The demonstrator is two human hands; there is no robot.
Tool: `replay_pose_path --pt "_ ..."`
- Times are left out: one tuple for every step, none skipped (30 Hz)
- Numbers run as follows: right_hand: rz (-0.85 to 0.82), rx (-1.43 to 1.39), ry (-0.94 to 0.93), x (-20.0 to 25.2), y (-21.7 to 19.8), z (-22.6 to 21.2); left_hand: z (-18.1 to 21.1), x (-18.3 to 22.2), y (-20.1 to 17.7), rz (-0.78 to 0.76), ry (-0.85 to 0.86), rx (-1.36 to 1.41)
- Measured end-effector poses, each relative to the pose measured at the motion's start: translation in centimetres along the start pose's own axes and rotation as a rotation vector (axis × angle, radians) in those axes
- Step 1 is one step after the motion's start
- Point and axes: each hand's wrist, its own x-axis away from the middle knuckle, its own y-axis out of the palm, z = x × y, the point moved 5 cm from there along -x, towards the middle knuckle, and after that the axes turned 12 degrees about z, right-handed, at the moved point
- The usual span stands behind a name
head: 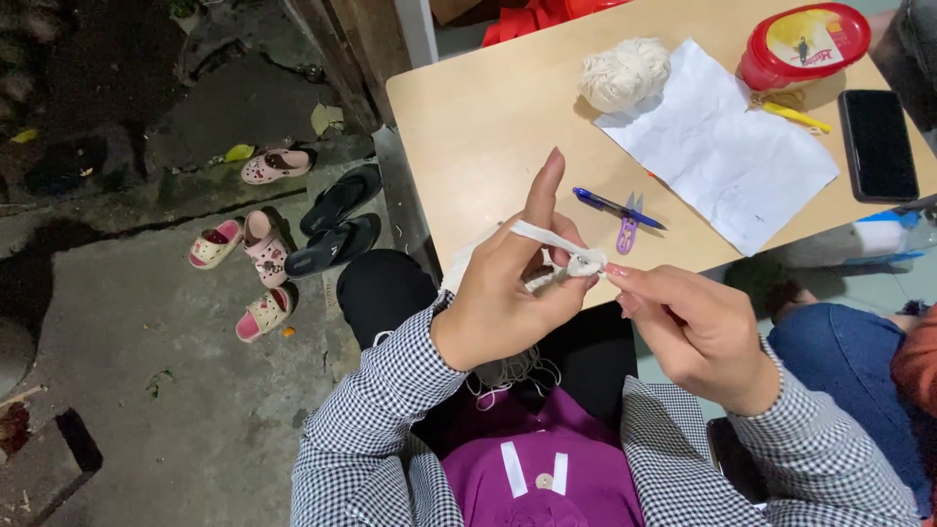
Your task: Crocheting a white bag using a crochet hook and white yarn.
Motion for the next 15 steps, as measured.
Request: replay_pose_path --pt "0.000 -0.001 0.000 0.4 0.5 0.1 0.1 0.2 0.2 0.000 0.000 -0.001" --pt "0.038 -0.094 0.084 0.7 0.8 0.6 0.2 0.3 0.1 0.046 0.026 -0.025" --pt "0.076 -0.186 0.168 1.1 1.2 1.0 0.4 0.4 0.0 0.093 0.053 -0.049" --pt "0.076 -0.187 0.168 1.4 1.8 1.1 0.2 0.6 0.2 0.093 0.053 -0.050" --pt "0.115 -0.317 0.231 1.7 2.3 1.3 -0.2 0.7 0.2 0.125 0.029 -0.037" --pt "0.153 -0.448 0.293 1.9 2.8 1.6 -0.5 0.9 0.2 0.158 0.005 -0.026" --pt "0.152 -0.450 0.292 2.1 3.1 1.7 -0.5 1.0 0.3 0.158 0.006 -0.028" --pt "0.170 -0.454 0.294 2.3 3.4 1.9 -0.8 1.1 0.4 0.185 -0.041 0.017" --pt "0.187 -0.459 0.295 2.5 3.6 2.1 -1.1 1.2 0.4 0.212 -0.087 0.062" --pt "0.186 -0.462 0.296 2.7 3.8 2.3 -1.3 1.4 0.5 0.213 -0.088 0.059" --pt "0.195 -0.442 0.274 2.9 4.0 2.4 -1.6 1.6 0.6 0.232 -0.105 0.096" --pt "0.204 -0.421 0.252 3.1 4.1 2.5 -1.8 1.9 0.7 0.252 -0.121 0.134" --pt "0.202 -0.423 0.252 3.2 4.2 2.7 -1.7 2.0 0.7 0.254 -0.121 0.132" --pt "0.206 -0.383 0.233 3.4 4.2 2.8 -1.8 2.1 0.7 0.268 -0.174 0.150" --pt "0.210 -0.342 0.214 3.5 4.2 3.0 -2.0 2.2 0.7 0.282 -0.228 0.168"
